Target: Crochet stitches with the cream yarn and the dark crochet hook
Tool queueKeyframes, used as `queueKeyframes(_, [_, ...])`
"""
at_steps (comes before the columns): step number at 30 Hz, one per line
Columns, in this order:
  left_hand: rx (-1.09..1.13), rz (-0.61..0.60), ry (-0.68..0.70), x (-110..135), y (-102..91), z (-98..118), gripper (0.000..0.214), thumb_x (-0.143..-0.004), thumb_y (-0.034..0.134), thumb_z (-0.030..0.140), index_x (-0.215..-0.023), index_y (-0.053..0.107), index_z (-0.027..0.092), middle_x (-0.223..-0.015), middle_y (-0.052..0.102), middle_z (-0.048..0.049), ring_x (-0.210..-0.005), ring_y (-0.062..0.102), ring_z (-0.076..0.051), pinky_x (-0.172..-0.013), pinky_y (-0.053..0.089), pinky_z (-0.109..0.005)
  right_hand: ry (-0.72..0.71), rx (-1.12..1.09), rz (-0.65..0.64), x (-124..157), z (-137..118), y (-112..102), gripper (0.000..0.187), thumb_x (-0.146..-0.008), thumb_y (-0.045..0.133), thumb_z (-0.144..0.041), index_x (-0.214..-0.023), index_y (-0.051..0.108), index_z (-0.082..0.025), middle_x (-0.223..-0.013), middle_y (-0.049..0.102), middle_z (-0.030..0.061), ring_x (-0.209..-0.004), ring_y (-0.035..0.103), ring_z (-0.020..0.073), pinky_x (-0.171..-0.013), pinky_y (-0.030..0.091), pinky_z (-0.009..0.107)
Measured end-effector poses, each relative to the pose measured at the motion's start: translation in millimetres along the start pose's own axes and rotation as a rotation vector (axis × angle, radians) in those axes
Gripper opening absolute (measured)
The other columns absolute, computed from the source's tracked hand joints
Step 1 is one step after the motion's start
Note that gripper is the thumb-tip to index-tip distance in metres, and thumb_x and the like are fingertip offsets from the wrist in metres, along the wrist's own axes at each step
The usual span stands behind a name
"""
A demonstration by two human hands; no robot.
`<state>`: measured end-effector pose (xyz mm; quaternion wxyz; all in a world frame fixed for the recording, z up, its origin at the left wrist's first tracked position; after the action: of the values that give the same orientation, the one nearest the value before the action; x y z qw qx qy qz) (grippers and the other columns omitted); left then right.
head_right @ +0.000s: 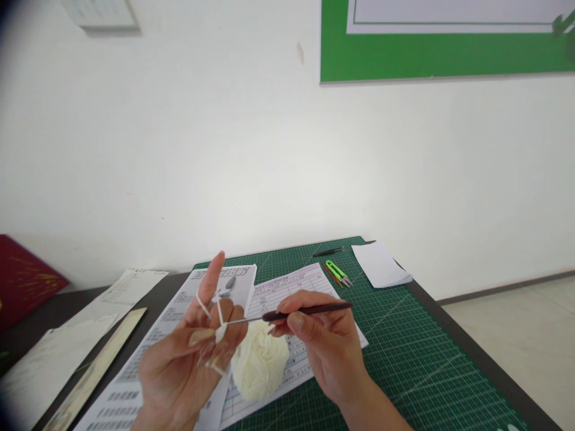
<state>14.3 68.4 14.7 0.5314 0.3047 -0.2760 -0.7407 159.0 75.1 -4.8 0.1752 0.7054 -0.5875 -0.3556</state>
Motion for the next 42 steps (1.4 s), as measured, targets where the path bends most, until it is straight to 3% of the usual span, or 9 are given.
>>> queueKeyframes(9, [0.001, -0.004, 0.016, -1, -0.2, 1, 0.069, -0.064, 0.057, 0.005, -0.130, 0.052, 0.021, -0.047, 0.044, 0.0026, -0.049, 0.035, -0.012, -0.047, 0.031, -0.023, 0.029, -0.021, -0.002, -2, 0, 1, 0.008, -0.071, 0.075, -0.018, -0.079, 0.076, -0.017, -0.073, 0.074, 0.0035, -0.063, 0.071, 0.0131, -0.061, 0.060, 0.019])
queueKeyframes(18, [0.015, -0.012, 0.002, 0, 0.9, 1, 0.068, -0.064, 0.057, 0.007, -0.130, 0.053, 0.025, -0.047, 0.040, 0.0043, -0.048, 0.032, -0.010, -0.048, 0.029, -0.022, 0.040, -0.030, -0.011, -4, -2, 0, 0.007, -0.070, 0.076, -0.018, -0.077, 0.076, -0.016, -0.074, 0.075, 0.0034, -0.064, 0.071, 0.0136, -0.061, 0.060, 0.019])
queueKeyframes(23, [0.031, -0.013, -0.003, -2, 0.1, -3, 0.063, -0.066, 0.060, 0.008, -0.126, 0.057, 0.026, -0.048, 0.047, 0.0034, -0.050, 0.039, -0.010, -0.049, 0.031, -0.022, 0.181, -0.117, 0.011, -8, 11, -2, 0.010, -0.072, 0.075, -0.022, -0.075, 0.075, -0.013, -0.059, 0.074, 0.0041, -0.050, 0.069, 0.0108, -0.052, 0.058, 0.015])
queueKeyframes(29, [-0.145, -0.040, 0.098, 0, 3.7, -6, 0.062, -0.072, 0.064, 0.011, -0.129, 0.053, 0.033, -0.055, 0.051, 0.0033, -0.055, 0.047, -0.010, -0.051, 0.033, -0.022, 0.365, -0.229, 0.042, -7, 29, -1, 0.013, -0.075, 0.073, -0.024, -0.075, 0.072, -0.011, -0.055, 0.072, 0.0043, -0.042, 0.066, 0.0098, -0.045, 0.057, 0.015])
queueKeyframes(36, [-0.122, -0.012, 0.028, -4, 2.1, -20, 0.063, -0.072, 0.065, 0.009, -0.129, 0.052, 0.032, -0.061, 0.056, 0.0034, -0.055, 0.051, -0.009, -0.054, 0.038, -0.021, 0.253, -0.169, 0.048, -4, 32, 4, 0.015, -0.079, 0.069, -0.026, -0.085, 0.072, -0.013, -0.068, 0.075, 0.0056, -0.055, 0.068, 0.0101, -0.056, 0.059, 0.019])
queueKeyframes(42, [-0.040, -0.053, 0.019, -8, -3.8, -25, 0.065, -0.071, 0.064, 0.006, -0.130, 0.051, 0.030, -0.063, 0.059, 0.0032, -0.055, 0.055, -0.010, -0.053, 0.042, -0.020, 0.120, -0.032, 0.045, -1, 29, 6, 0.011, -0.080, 0.069, -0.029, -0.084, 0.072, -0.019, -0.067, 0.073, 0.0006, -0.052, 0.065, 0.0100, -0.052, 0.056, 0.021])
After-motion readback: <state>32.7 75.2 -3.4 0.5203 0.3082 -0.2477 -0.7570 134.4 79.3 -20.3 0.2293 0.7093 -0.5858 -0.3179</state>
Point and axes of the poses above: each hand's wrist, its own x-axis away from the middle knuckle, its own y-axis out of the palm, z = x × y, the point moved 7 cm from there along -x, towards the middle knuckle
